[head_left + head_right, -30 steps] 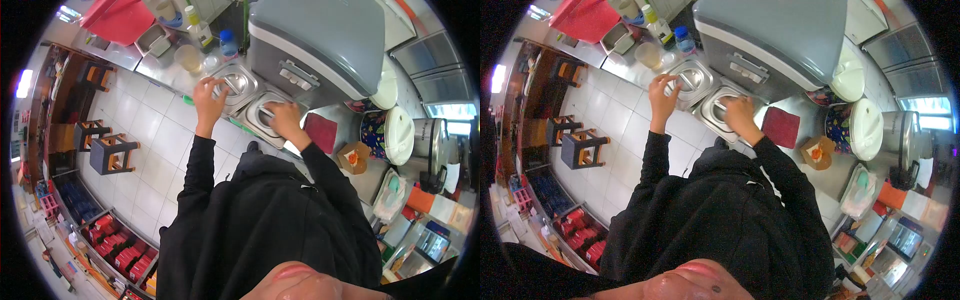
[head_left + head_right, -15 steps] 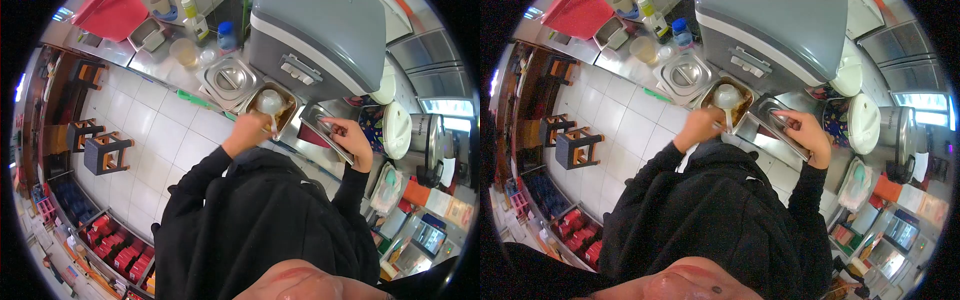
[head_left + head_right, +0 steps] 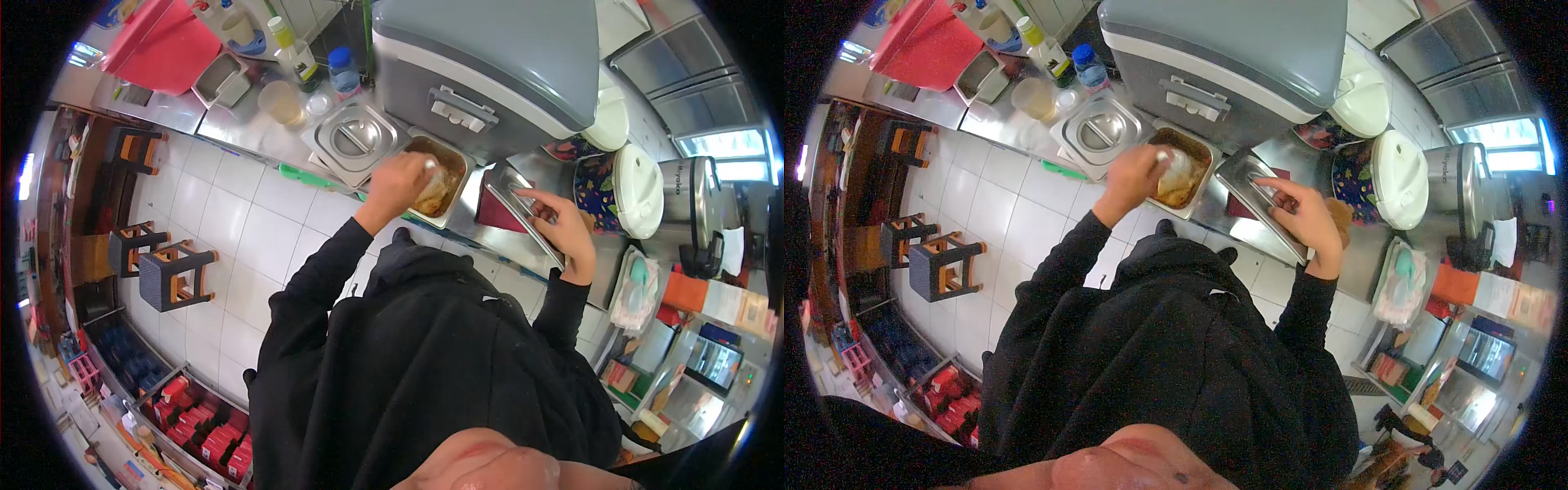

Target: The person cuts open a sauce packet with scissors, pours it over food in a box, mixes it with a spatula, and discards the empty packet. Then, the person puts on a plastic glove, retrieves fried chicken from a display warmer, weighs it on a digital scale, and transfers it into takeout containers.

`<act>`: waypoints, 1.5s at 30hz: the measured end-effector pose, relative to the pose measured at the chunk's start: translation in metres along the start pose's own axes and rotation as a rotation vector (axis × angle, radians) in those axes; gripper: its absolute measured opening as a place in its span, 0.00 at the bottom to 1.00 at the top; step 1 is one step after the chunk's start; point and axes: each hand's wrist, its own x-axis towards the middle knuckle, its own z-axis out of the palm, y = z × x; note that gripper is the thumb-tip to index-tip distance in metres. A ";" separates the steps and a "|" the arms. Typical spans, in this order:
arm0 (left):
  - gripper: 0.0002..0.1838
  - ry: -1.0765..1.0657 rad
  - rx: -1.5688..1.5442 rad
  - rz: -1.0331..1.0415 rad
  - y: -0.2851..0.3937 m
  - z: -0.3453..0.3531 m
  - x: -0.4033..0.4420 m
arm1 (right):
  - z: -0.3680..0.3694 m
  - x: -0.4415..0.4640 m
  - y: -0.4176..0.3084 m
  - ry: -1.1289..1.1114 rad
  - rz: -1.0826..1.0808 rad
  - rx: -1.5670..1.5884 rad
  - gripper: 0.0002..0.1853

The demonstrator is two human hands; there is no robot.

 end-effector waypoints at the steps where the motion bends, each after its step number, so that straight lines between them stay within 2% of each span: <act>1: 0.05 0.127 -0.025 -0.076 0.002 -0.008 0.005 | 0.001 -0.001 -0.001 0.004 -0.007 -0.004 0.29; 2: 0.04 0.115 -0.117 -0.201 0.006 -0.019 0.008 | 0.003 0.000 -0.001 0.007 -0.007 -0.001 0.29; 3: 0.04 0.112 -0.117 -0.197 0.005 -0.028 0.006 | 0.005 0.000 -0.001 0.011 -0.014 0.001 0.29; 5: 0.05 0.248 -0.344 -0.408 -0.001 -0.046 -0.001 | 0.013 0.005 -0.002 0.023 -0.023 0.007 0.29; 7: 0.08 0.455 -0.575 -0.454 -0.001 -0.065 -0.012 | 0.032 0.015 -0.009 0.034 -0.052 -0.112 0.28; 9: 0.15 0.681 -0.600 -0.413 -0.010 -0.077 -0.024 | 0.062 0.034 -0.006 0.105 -0.227 -0.313 0.26; 12: 0.17 0.789 -0.497 -0.275 -0.007 -0.101 -0.032 | 0.125 0.071 0.021 0.143 -0.328 -0.588 0.24; 14: 0.17 0.816 -0.458 -0.231 0.004 -0.106 -0.031 | 0.158 0.096 0.040 0.254 -0.421 -0.684 0.24; 17: 0.20 0.838 -0.417 -0.158 0.019 -0.100 -0.029 | 0.170 0.112 0.044 0.288 -0.412 -0.605 0.24; 19: 0.20 0.811 -0.394 -0.071 0.030 -0.085 -0.030 | 0.158 0.102 0.029 0.305 -0.401 -0.565 0.22; 21: 0.17 0.713 -0.227 0.040 0.039 -0.067 -0.036 | 0.141 0.081 0.015 0.229 -0.330 -0.181 0.20; 22: 0.12 0.665 -0.165 0.079 0.049 -0.056 -0.035 | 0.119 0.064 -0.003 0.021 -0.208 0.075 0.21; 23: 0.11 0.617 -0.108 0.118 0.063 -0.042 -0.034 | 0.110 0.048 -0.009 0.048 -0.179 0.073 0.21; 25: 0.18 0.384 -0.294 0.293 0.091 -0.021 -0.018 | 0.097 0.012 -0.015 -0.136 -0.218 0.935 0.25; 27: 0.19 -0.263 -0.655 0.110 0.108 0.006 -0.021 | 0.078 -0.024 -0.025 0.056 -0.238 0.980 0.25; 29: 0.20 -0.257 -0.628 0.370 0.135 0.044 -0.004 | 0.061 -0.051 -0.021 0.237 -0.065 1.114 0.19; 31: 0.20 -0.106 -0.522 0.647 0.161 0.074 0.003 | 0.045 -0.078 0.002 0.303 0.083 1.149 0.18; 32: 0.21 -0.214 -0.563 0.635 0.171 0.085 0.001 | 0.035 -0.090 0.012 0.312 0.103 1.131 0.16; 33: 0.21 -0.220 -0.569 0.635 0.183 0.093 0.006 | 0.026 -0.101 0.027 0.319 0.108 1.135 0.16; 35: 0.22 -0.470 -0.535 0.635 0.207 0.109 0.017 | 0.005 -0.125 0.063 0.445 0.180 0.912 0.14; 36: 0.29 -0.507 -0.562 0.623 0.207 0.130 0.011 | -0.016 -0.139 0.081 0.403 0.255 0.805 0.13; 37: 0.29 -0.513 -0.562 0.621 0.210 0.145 0.010 | -0.038 -0.150 0.100 0.359 0.328 0.699 0.13; 39: 0.40 -0.341 -0.537 0.326 0.213 0.176 0.014 | -0.086 -0.161 0.111 0.225 0.556 0.241 0.12; 40: 0.49 -0.313 -0.578 0.178 0.208 0.195 0.016 | -0.099 -0.166 0.134 0.225 0.555 0.245 0.12; 41: 0.60 -0.342 -0.546 -0.020 0.203 0.211 0.014 | -0.108 -0.170 0.161 0.257 0.316 -0.091 0.10; 42: 0.66 -0.300 -0.495 -0.076 0.197 0.230 0.008 | -0.115 -0.173 0.179 0.281 0.068 -0.424 0.09; 43: 0.72 -0.256 -0.443 -0.133 0.192 0.248 0.000 | -0.123 -0.171 0.181 0.279 0.064 -0.424 0.09; 44: 0.72 -0.251 -0.440 -0.136 0.193 0.262 -0.009 | -0.131 -0.167 0.178 0.203 0.063 -0.559 0.07; 45: 0.76 -0.285 -0.374 -0.180 0.198 0.274 -0.018 | -0.138 -0.162 0.175 0.124 0.061 -0.696 0.07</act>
